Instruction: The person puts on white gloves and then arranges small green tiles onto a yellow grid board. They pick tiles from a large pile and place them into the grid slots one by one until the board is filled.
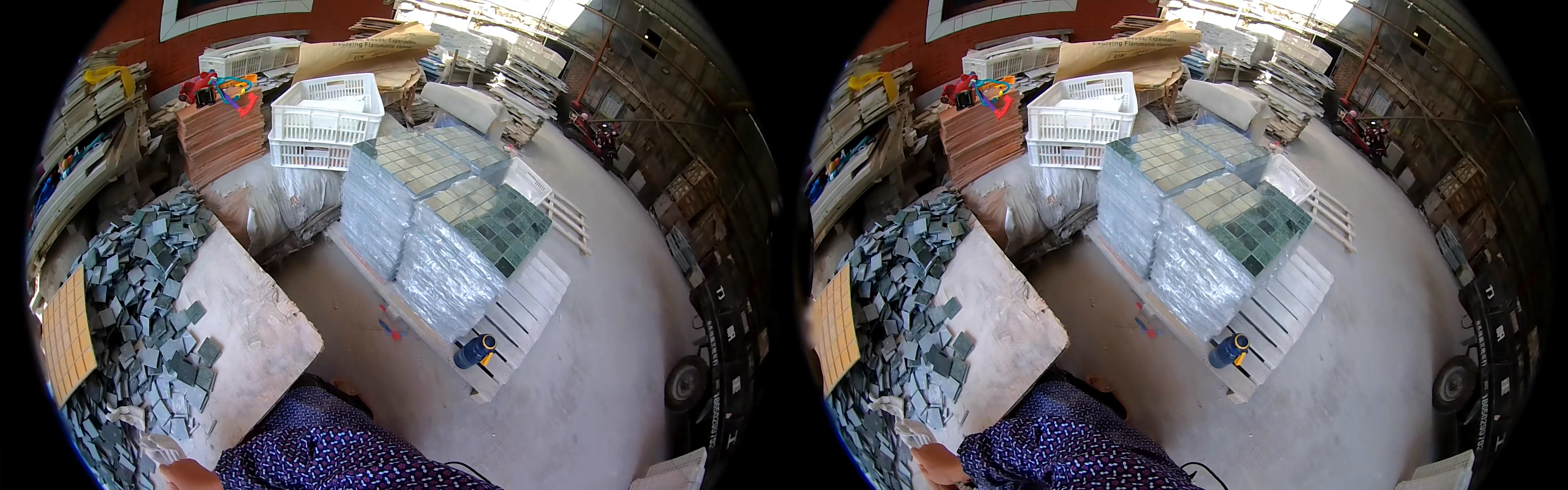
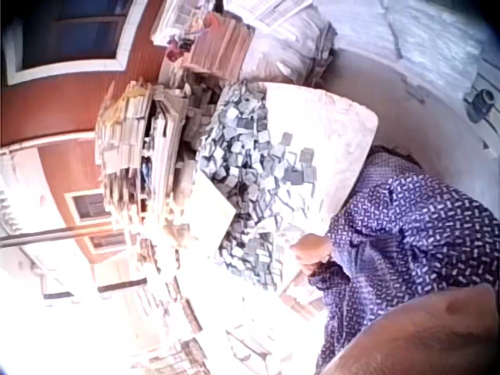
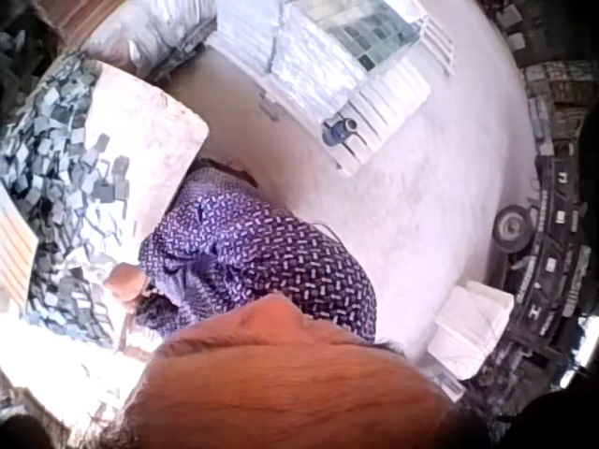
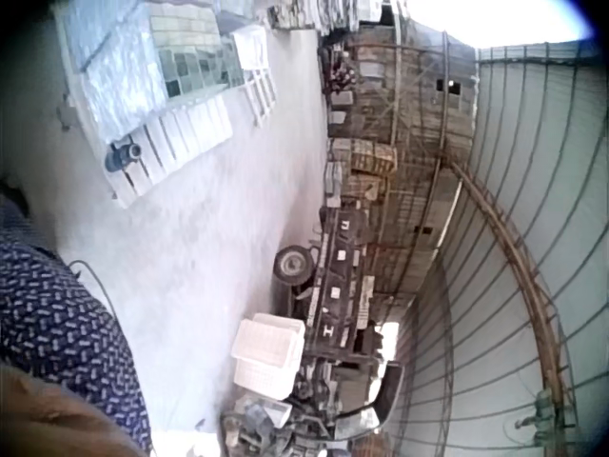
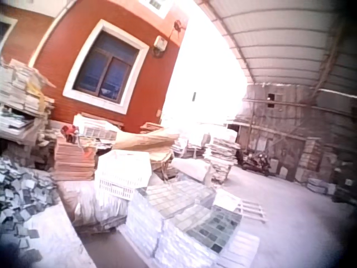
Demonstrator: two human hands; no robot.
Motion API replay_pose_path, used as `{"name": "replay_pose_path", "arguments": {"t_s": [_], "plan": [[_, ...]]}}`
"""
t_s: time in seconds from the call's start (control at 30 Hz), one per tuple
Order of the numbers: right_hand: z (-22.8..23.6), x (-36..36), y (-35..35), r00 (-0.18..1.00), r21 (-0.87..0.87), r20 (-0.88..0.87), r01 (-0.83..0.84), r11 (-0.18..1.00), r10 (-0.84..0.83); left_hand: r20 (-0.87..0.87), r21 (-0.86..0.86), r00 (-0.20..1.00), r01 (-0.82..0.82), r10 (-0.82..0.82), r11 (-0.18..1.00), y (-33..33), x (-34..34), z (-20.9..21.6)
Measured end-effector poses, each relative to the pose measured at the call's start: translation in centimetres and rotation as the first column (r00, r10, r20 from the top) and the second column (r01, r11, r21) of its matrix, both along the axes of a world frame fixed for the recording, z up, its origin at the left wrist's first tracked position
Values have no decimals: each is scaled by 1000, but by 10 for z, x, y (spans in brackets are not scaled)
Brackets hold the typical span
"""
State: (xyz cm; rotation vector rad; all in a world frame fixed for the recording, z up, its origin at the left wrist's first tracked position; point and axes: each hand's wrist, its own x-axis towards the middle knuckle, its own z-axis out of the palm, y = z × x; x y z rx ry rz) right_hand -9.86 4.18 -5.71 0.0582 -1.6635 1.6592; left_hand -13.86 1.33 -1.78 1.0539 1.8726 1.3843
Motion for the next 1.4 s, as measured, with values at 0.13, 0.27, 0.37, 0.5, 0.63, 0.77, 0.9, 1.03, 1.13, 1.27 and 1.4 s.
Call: {"name": "replay_pose_path", "arguments": {"t_s": [0.13,0.27,0.37,0.5,0.63,0.77,0.9,1.03,1.13,1.27,1.4], "plan": [[-1,9,-16,947,-314,-318,-60,948,-46,16,-28,998,69,-68,997,7,15,-3],[4,-12,-33,638,-446,-756,-332,831,-150,11,-14,999,52,-52,999,11,7,2],[10,-21,-36,324,-365,-921,-528,767,-214,-6,2,999,37,-37,999,15,-2,8],[9,-24,-44,282,-422,-906,-562,712,-314,-8,25,999,31,-31,999,15,-11,12],[2,-23,-58,543,-736,-649,-271,620,-533,-2,4,997,78,-78,997,20,-2,5],[-18,-71,-77,-5,-405,-825,-693,597,-566,-23,-24,994,110,-110,994,16,10,4],[-19,-5,-42,777,-198,-562,204,959,-282,-14,-42,991,135,-136,990,17,16,-2],[-20,61,-3,902,347,108,360,866,-418,-26,-35,989,143,-144,989,21,15,4],[-24,76,20,912,-58,49,410,910,-408,-26,-26,989,144,-145,989,28,16,7],[10,95,56,802,-137,187,593,793,-567,-27,-57,978,204,-206,977,33,29,2],[6,107,89,879,-4,182,449,893,-441,-29,-66,959,278,-280,958,41,48,0]]}}
